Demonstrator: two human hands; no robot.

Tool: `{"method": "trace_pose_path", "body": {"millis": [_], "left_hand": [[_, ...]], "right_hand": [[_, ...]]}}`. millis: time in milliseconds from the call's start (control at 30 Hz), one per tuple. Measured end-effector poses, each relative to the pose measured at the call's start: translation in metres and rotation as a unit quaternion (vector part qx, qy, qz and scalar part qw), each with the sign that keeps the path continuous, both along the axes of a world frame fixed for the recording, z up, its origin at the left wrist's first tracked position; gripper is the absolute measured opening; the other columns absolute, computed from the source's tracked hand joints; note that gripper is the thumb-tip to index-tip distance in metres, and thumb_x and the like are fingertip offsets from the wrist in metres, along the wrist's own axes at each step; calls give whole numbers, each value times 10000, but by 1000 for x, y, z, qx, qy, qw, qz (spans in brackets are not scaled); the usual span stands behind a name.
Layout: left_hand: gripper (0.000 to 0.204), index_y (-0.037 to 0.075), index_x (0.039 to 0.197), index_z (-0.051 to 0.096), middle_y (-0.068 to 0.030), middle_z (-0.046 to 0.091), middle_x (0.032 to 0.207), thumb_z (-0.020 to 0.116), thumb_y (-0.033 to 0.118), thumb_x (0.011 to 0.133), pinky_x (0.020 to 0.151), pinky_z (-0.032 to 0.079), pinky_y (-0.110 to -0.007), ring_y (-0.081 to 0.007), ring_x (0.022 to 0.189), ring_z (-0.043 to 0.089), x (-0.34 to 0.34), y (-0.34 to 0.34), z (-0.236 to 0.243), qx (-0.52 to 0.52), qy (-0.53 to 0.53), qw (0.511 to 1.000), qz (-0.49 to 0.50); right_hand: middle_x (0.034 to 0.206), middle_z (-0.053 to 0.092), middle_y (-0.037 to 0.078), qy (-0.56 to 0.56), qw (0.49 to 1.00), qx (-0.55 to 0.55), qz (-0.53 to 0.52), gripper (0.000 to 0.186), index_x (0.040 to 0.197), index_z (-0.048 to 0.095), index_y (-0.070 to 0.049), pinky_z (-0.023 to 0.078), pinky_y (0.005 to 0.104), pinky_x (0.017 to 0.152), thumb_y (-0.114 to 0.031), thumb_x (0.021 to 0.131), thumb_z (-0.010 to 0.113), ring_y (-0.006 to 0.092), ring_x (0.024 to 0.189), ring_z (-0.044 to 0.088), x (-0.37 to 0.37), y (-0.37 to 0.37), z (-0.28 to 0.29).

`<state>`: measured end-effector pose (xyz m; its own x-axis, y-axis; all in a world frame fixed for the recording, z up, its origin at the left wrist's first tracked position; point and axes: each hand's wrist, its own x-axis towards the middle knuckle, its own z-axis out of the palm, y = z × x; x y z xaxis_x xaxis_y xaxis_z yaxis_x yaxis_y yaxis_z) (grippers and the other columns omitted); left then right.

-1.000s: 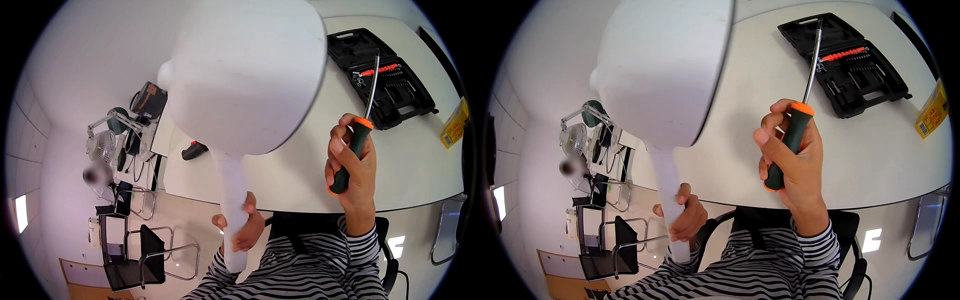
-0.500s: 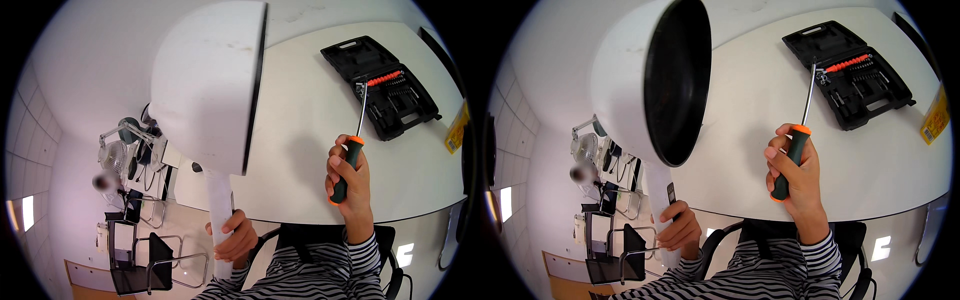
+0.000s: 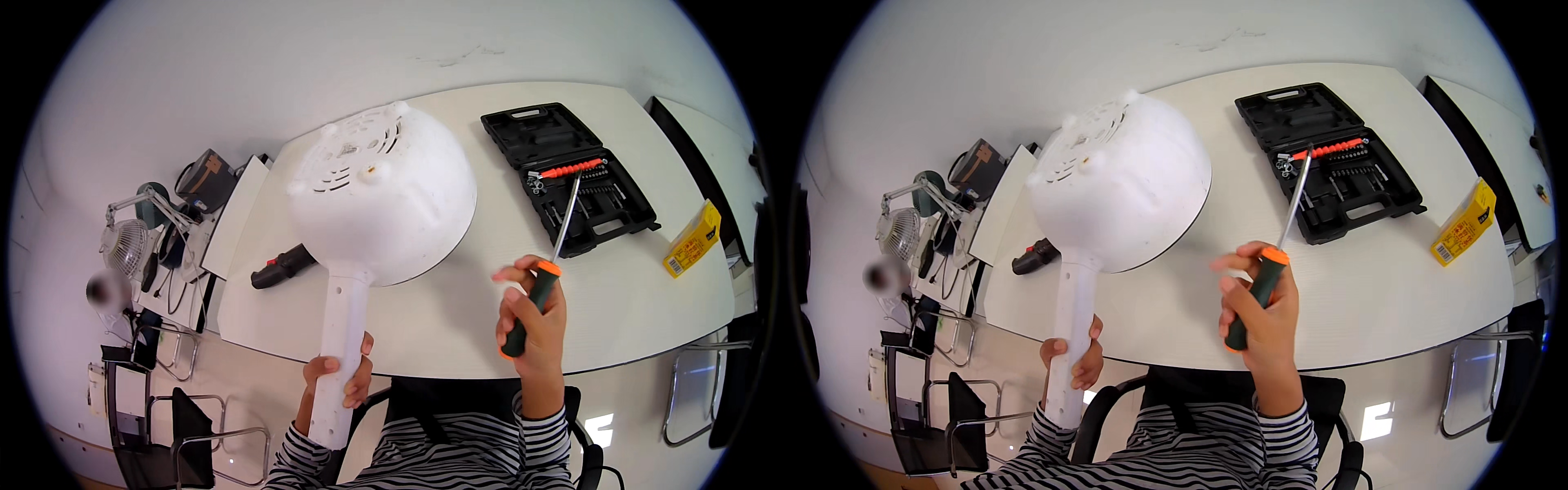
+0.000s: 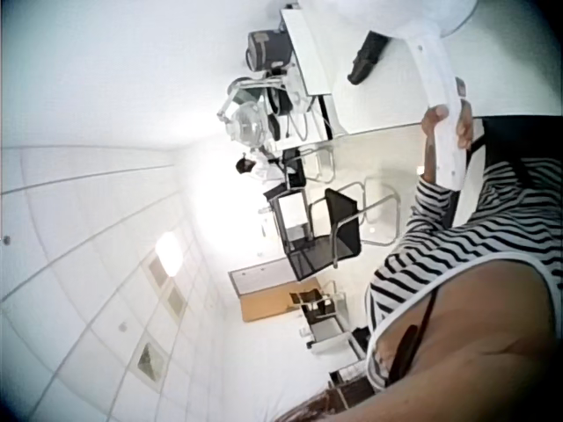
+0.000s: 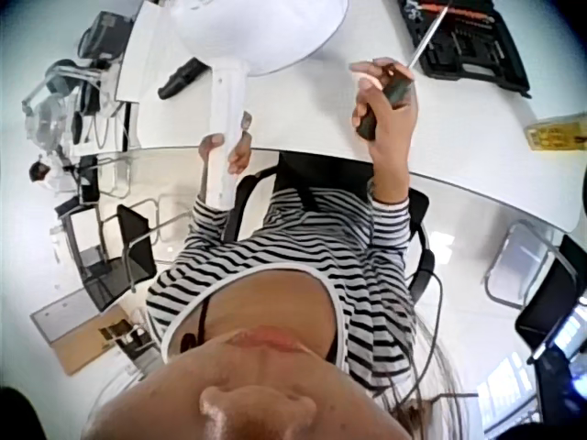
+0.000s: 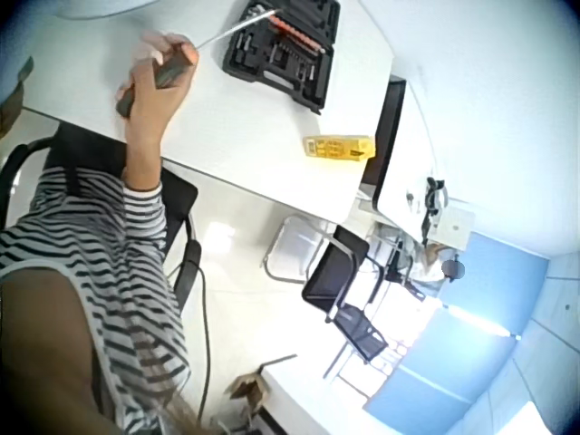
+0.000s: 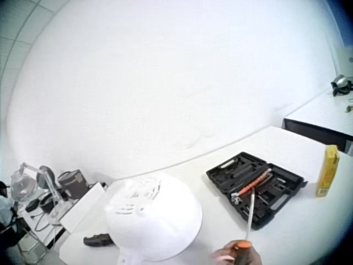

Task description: The person uses a manual screwdriver to remove a screw from the base of a white electric appliance, then flips the unit to inspect the underside. They place the screwdriver down, pick up a power drill, and later resume using the manual screwdriver to tighten the screw back into the base.

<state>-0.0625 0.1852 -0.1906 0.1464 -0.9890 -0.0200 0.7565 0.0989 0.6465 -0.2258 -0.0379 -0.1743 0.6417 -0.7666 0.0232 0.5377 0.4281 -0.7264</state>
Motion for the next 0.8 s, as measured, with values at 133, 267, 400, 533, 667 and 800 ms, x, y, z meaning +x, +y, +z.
{"method": "trace_pose_path", "body": {"millis": [133,267,400,533,667,800], "left_hand": [[478,-42,1081,308,-136,498,593,572,252,813,407,479,-325,-231,423,526,-6,1,-11,-39,37,998,-14],[487,-34,1098,308,-140,504,602,577,249,808,450,496,-345,-240,443,539,-11,7,-16,-42,35,998,-32],[500,-30,1103,315,-149,514,610,589,236,781,484,506,-351,-248,467,553,-14,12,-11,3,-8,1000,-13],[484,-31,1079,354,-170,535,608,601,201,733,474,498,-349,-253,460,547,-24,17,3,86,-76,993,23],[423,-27,1010,463,-149,556,597,635,192,690,453,458,-266,-194,463,542,-34,17,10,108,-80,989,55],[394,-18,1033,473,-150,594,633,627,146,710,484,469,-266,-193,504,588,-28,11,6,73,-127,989,36]], "right_hand": [[1225,518,241,42,994,-83,-61,310,1057,417,-31,410,203,372,35,778,536,76,427,482,18,6,1],[1282,451,284,41,993,-99,-38,305,1030,381,-39,402,186,409,65,784,528,46,429,489,26,15,0],[1281,451,289,35,996,-71,-32,285,1009,367,-38,410,195,404,51,793,530,68,420,495,26,21,2],[1237,485,278,49,997,1,-59,292,1004,374,-49,420,214,391,62,776,517,89,420,500,25,21,5],[1187,511,277,0,996,63,-71,229,982,388,-60,417,221,363,7,791,496,97,407,466,24,12,5],[1150,529,267,-20,994,104,-36,187,951,419,-63,410,219,355,-26,790,505,85,400,435,23,7,4]]}}
